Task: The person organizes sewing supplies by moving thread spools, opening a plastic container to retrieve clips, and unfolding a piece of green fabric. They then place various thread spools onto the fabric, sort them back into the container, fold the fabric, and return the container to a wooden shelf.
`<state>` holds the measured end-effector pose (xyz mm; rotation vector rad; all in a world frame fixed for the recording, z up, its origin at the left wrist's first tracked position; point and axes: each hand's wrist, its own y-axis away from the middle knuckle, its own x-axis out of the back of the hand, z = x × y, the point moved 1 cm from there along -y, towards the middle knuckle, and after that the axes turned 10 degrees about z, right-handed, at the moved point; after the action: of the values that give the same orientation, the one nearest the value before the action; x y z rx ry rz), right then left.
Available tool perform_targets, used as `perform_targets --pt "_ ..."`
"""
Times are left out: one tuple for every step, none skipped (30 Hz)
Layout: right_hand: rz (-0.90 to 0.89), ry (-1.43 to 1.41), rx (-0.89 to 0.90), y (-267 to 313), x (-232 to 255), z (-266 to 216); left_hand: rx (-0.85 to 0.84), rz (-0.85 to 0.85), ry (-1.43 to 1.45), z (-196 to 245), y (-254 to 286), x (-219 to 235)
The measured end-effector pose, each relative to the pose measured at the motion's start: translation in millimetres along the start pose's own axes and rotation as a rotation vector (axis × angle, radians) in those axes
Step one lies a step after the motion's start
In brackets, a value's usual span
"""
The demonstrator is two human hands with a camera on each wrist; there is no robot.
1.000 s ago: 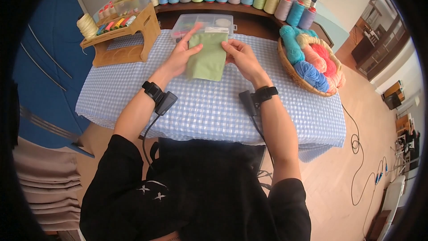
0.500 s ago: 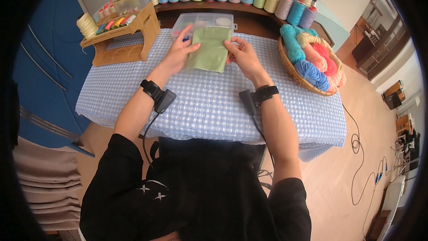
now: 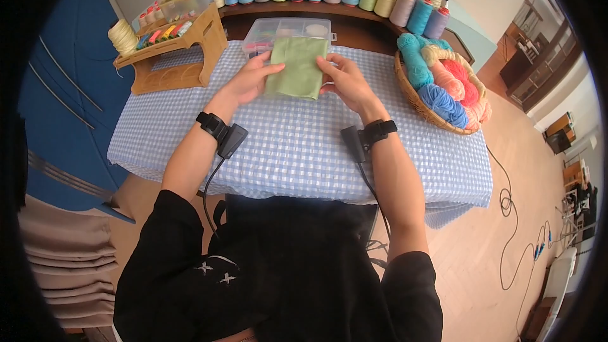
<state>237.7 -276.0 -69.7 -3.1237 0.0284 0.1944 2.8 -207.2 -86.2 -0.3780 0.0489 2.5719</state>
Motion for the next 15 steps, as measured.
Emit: perform_targets --pt "-0.016 0.044 -0.003 3.2 -2.1 -1.0 -0.001 0.006 0.010 -1.5 -3.0 2.8" --pt "-0.033 0.088 -0.007 9.2 -7.4 -2.4 -0.003 0.014 0.021 0.3 -3.0 1.8" --pt "-0.051 0.133 -0.010 12.2 -10.5 -2.9 0.011 0.023 0.024 1.5 -2.3 0.9" --pt "-0.058 0.143 0.009 8.9 -8.5 -0.2 0.024 0.033 0.026 2.7 -1.4 0.1" --pt "-0.065 0.155 0.028 4.8 -6.8 2.8 0.037 0.043 0.029 4.3 0.0 -1.2" --pt "-0.072 0.166 0.047 1.8 -5.2 5.3 0.014 0.011 0.001 2.0 -0.3 0.1" --pt "-0.064 0.141 0.041 -0.2 -2.6 7.6 -0.009 -0.022 -0.028 -2.1 -1.1 2.4" --pt "-0.056 0.116 0.035 0.2 -2.7 6.2 -0.031 -0.055 -0.056 -3.4 -0.8 2.4" --pt "-0.047 0.091 0.029 0.6 -2.7 4.6 -0.041 -0.048 -0.046 -4.1 -1.6 2.5" --pt "-0.053 0.096 0.017 0.9 -2.6 3.3 -0.051 -0.042 -0.037 -4.7 -2.6 2.5" --pt "-0.060 0.100 0.006 1.3 -2.2 1.9 -0.061 -0.035 -0.028 -4.8 -3.0 2.4" --pt "-0.066 0.105 -0.005 1.9 -2.4 0.3 -0.039 -0.033 -0.017 -4.6 -3.7 3.2" --pt "-0.059 0.107 -0.014 3.3 -3.4 -1.2 -0.017 -0.031 -0.005 -4.1 -4.4 4.4" --pt "-0.053 0.109 -0.024 5.4 -5.1 -2.9 0.005 -0.029 0.007 -3.5 -4.6 4.7" --pt "-0.046 0.111 -0.033 6.5 -6.1 -3.6 0.010 -0.029 0.000 -3.2 -4.4 4.7"
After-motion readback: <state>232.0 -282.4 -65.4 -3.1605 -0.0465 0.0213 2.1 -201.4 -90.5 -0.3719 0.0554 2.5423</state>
